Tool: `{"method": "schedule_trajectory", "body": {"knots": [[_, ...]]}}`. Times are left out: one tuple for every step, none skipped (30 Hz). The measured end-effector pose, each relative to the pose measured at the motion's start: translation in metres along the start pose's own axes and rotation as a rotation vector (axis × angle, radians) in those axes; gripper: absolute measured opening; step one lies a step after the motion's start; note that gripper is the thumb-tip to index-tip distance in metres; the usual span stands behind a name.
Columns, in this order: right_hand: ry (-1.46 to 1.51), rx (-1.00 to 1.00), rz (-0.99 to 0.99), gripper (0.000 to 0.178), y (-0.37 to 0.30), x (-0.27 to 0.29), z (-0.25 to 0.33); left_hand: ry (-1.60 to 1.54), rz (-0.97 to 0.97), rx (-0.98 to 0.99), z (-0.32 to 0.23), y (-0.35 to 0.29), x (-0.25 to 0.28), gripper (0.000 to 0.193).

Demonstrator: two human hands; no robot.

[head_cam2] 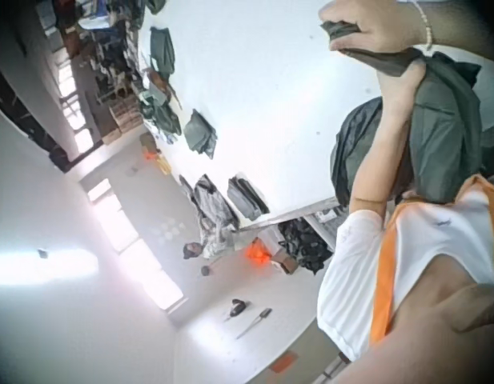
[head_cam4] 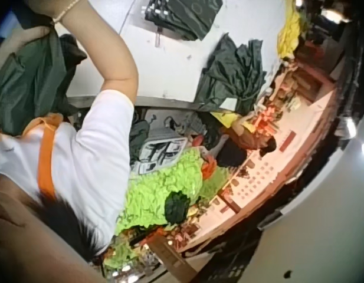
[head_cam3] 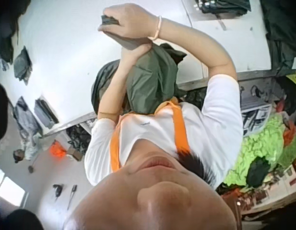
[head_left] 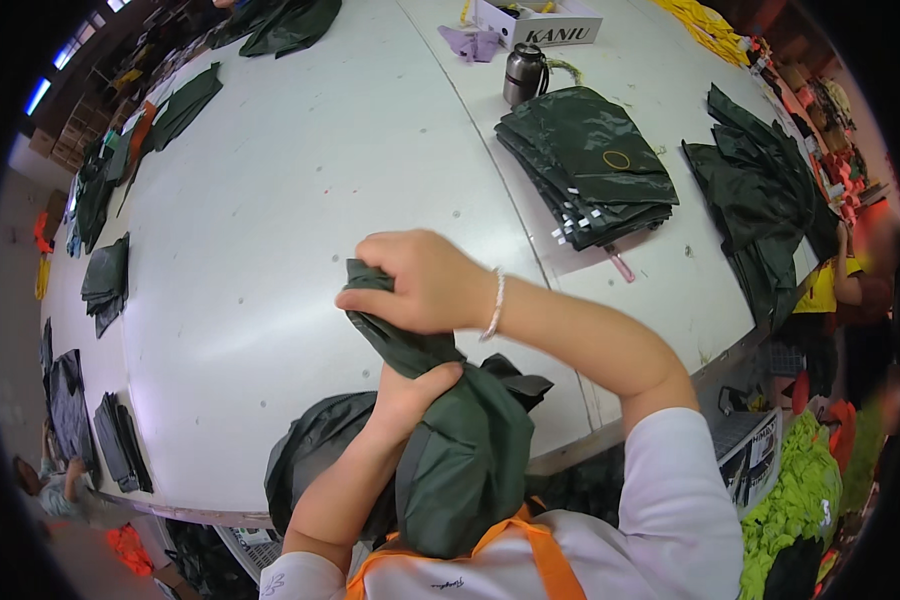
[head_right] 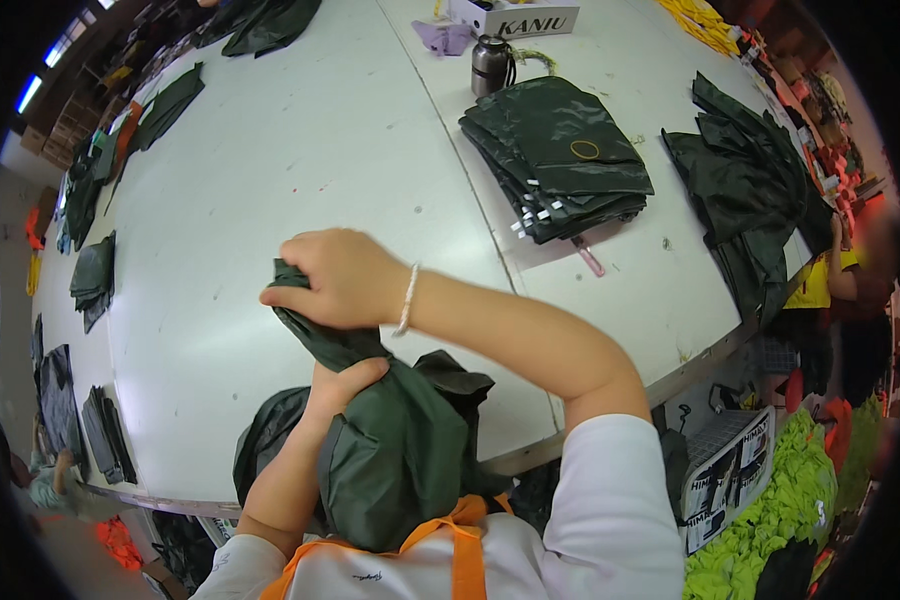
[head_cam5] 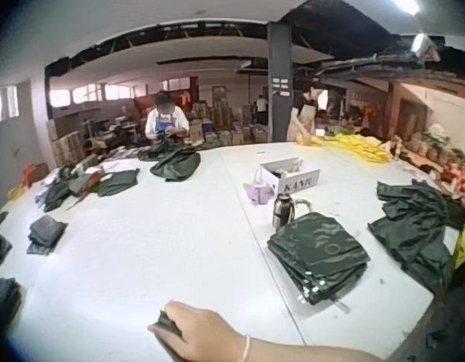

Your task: The person folds a dark green jacket on a white table, aligns the sleeves, and smooths the fabric. They then pick up another jacket from a nearby basket, unfold it, and begin folding it in the same manner.

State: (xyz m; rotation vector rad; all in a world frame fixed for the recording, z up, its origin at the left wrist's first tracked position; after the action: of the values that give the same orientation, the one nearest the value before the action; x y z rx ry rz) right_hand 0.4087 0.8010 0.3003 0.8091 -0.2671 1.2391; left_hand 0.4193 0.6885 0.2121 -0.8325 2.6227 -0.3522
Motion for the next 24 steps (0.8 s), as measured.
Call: {"method": "schedule_trajectory", "body": {"knots": [[0.089, -0.102, 0.009, 0.02, 0.001, 0.014, -0.035, 0.021, -0.074, 0.007, 0.004, 0.003, 0.001, 0.043], [0.174, -0.205, 0.023, 0.02, 0.0, 0.031, -0.078, 0.035, -0.147, 0.012, 0.009, 0.006, 0.005, 0.04], [0.208, -0.226, -0.118, 0.022, -0.004, 0.072, -0.127, 0.046, -0.195, 0.036, 0.015, 0.01, 0.012, 0.037], [0.082, -0.503, -0.331, 0.022, -0.026, 0.118, -0.173, 0.056, -0.237, 0.061, 0.02, 0.014, 0.022, 0.033], [-0.397, -0.708, -0.289, 0.021, -0.043, 0.166, -0.217, 0.052, -0.25, 0.05, 0.022, 0.019, 0.028, 0.03], [-0.64, -0.655, -0.41, 0.026, -0.082, 0.207, -0.269, 0.047, -0.25, 0.038, 0.024, 0.026, 0.031, 0.028], [-0.932, -0.706, -0.343, 0.025, -0.129, 0.239, -0.323, 0.122, -0.21, 0.085, 0.028, 0.034, 0.031, 0.031], [-1.05, -0.876, -0.239, 0.025, -0.151, 0.247, -0.351, 0.167, -0.203, 0.04, 0.03, 0.038, 0.033, 0.031], [-0.969, -0.986, -0.154, 0.025, -0.158, 0.243, -0.361, 0.172, -0.203, 0.013, 0.034, 0.041, 0.034, 0.032], [-0.889, -1.097, -0.068, 0.024, -0.167, 0.239, -0.367, 0.178, -0.197, -0.014, 0.037, 0.043, 0.033, 0.032], [-0.942, -0.939, -0.096, 0.024, -0.168, 0.237, -0.369, 0.196, -0.19, 0.005, 0.038, 0.045, 0.031, 0.034], [-0.99, -0.782, -0.124, 0.023, -0.172, 0.233, -0.372, 0.214, -0.182, 0.025, 0.039, 0.048, 0.03, 0.037], [-1.028, -0.617, -0.148, 0.023, -0.165, 0.223, -0.361, 0.23, -0.182, 0.046, 0.039, 0.047, 0.03, 0.039], [-0.717, -0.689, -0.302, 0.022, -0.166, 0.221, -0.361, 0.215, -0.187, 0.021, 0.036, 0.046, 0.028, 0.039], [-0.399, -0.75, -0.444, 0.021, -0.168, 0.216, -0.362, 0.2, -0.192, -0.004, 0.033, 0.046, 0.025, 0.04], [-0.07, -0.79, -0.567, 0.02, -0.157, 0.206, -0.352, 0.183, -0.209, -0.034, 0.028, 0.043, 0.023, 0.04], [0.229, -0.725, -0.678, 0.018, -0.138, 0.188, -0.326, 0.192, -0.24, 0.002, 0.027, 0.039, 0.023, 0.04], [0.558, -0.711, -0.634, 0.018, -0.124, 0.162, -0.308, 0.198, -0.2, -0.01, 0.025, 0.038, 0.022, 0.039], [0.881, -0.688, -0.58, 0.017, -0.111, 0.138, -0.289, 0.18, -0.19, 0.01, 0.02, 0.034, 0.017, 0.039], [1.194, -0.658, -0.514, 0.017, -0.096, 0.114, -0.262, 0.157, -0.175, 0.025, 0.016, 0.031, 0.013, 0.04], [1.326, -0.661, -0.501, 0.017, -0.079, 0.089, -0.224, 0.152, -0.149, 0.001, 0.013, 0.026, 0.011, 0.039], [1.454, -0.659, -0.487, 0.017, -0.063, 0.065, -0.185, 0.148, -0.12, -0.029, 0.009, 0.021, 0.011, 0.039], [1.572, -0.561, -0.406, 0.017, -0.051, 0.048, -0.153, 0.168, -0.095, -0.072, 0.006, 0.016, 0.012, 0.038], [1.683, -0.459, -0.324, 0.017, -0.041, 0.036, -0.122, 0.14, -0.069, -0.081, -0.001, 0.008, 0.01, 0.038]]}}
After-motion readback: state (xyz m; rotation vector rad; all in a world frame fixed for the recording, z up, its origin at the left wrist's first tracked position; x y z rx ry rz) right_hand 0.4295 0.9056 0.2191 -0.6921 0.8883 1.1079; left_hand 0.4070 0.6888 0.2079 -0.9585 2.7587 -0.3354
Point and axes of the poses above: each hand's wrist, its own y-axis towards the middle knuckle, its own x-axis out of the back of the hand, z = x × y, the point moved 6 cm from there along y, towards the middle knuckle
